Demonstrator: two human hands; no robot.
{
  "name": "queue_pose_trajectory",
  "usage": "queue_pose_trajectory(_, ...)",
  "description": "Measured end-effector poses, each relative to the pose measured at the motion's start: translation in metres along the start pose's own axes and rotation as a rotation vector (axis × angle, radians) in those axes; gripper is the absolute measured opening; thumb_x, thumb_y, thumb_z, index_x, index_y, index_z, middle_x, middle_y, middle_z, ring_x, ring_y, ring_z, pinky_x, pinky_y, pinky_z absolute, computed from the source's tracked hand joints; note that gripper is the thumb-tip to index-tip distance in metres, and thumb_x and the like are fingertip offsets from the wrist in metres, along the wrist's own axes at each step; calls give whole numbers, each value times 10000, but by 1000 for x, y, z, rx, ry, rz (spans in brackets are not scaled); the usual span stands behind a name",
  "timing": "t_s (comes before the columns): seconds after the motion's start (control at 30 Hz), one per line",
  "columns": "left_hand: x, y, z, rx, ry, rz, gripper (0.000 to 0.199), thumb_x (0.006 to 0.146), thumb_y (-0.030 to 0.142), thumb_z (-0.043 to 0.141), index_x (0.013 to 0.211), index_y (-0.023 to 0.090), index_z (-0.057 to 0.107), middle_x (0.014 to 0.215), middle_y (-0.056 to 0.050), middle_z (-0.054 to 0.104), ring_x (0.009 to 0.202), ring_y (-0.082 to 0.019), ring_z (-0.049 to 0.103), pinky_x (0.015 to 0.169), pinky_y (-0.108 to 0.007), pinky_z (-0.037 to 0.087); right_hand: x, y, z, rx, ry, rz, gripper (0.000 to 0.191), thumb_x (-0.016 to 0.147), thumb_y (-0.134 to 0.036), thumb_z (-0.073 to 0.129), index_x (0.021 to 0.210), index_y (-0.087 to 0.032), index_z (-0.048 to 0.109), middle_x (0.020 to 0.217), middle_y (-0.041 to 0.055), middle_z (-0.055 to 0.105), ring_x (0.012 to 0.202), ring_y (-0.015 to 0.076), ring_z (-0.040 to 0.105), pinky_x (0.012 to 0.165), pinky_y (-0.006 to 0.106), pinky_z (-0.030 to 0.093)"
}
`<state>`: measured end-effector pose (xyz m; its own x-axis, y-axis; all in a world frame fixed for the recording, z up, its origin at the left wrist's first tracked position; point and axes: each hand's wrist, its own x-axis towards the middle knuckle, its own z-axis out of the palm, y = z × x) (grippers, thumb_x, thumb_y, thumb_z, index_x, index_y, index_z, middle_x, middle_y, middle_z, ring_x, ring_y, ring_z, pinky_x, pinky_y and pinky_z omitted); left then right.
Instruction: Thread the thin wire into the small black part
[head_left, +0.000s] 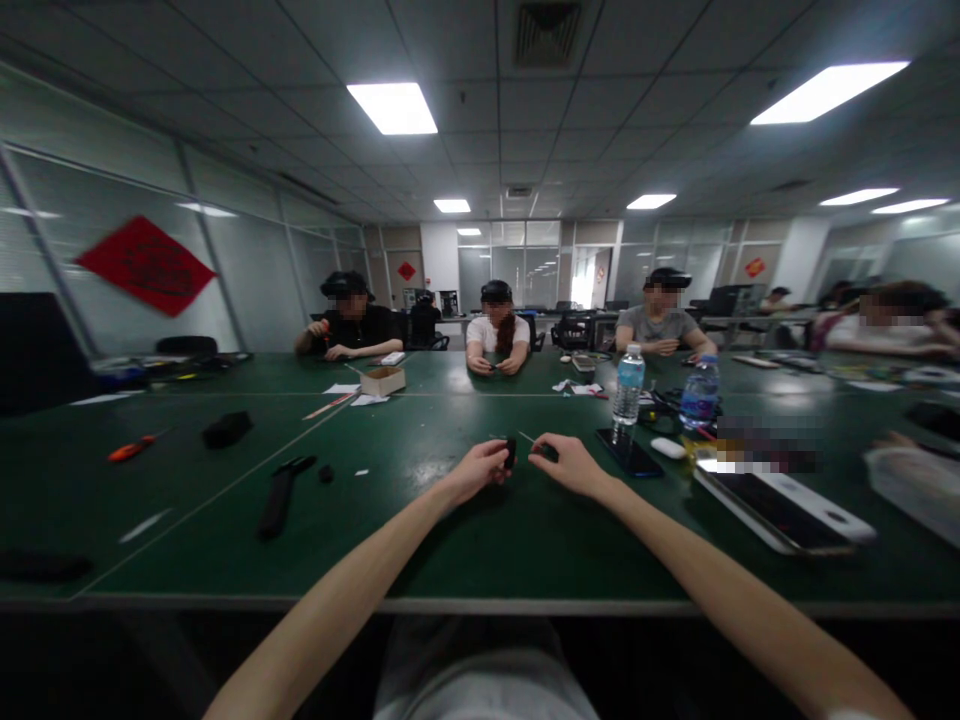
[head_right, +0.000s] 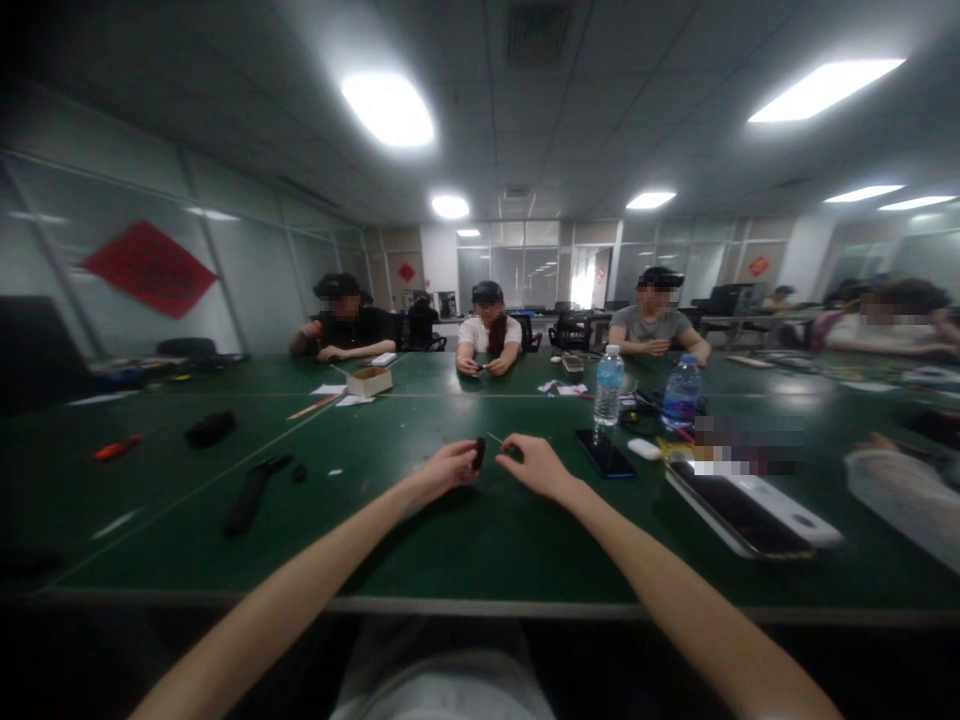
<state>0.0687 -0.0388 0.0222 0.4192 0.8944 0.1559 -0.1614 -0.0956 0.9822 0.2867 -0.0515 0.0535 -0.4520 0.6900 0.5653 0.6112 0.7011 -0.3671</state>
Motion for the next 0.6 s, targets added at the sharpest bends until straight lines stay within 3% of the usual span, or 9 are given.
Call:
queue_pose_trajectory(0.23,3,0,-4,-98,48,44,375,804,276,583,1145,134,516,823,-67,597,679,-114,597,627,-244,474,-2,2,-8,41,-234,-83,212,796,-251,531,968,-215,651,871,13,660,758,150,586,717,253,426)
queue_pose_trajectory(0.6,-1,3,-5,-23,29,59,349,760,333,634,1044,143,560,1034,-120,601,878,-168,602,727,-284,476,-4,1,-15,28,-304,-91,228,797,-276,539,979,-231,669,881,15,677,766,162,600,717,249,431)
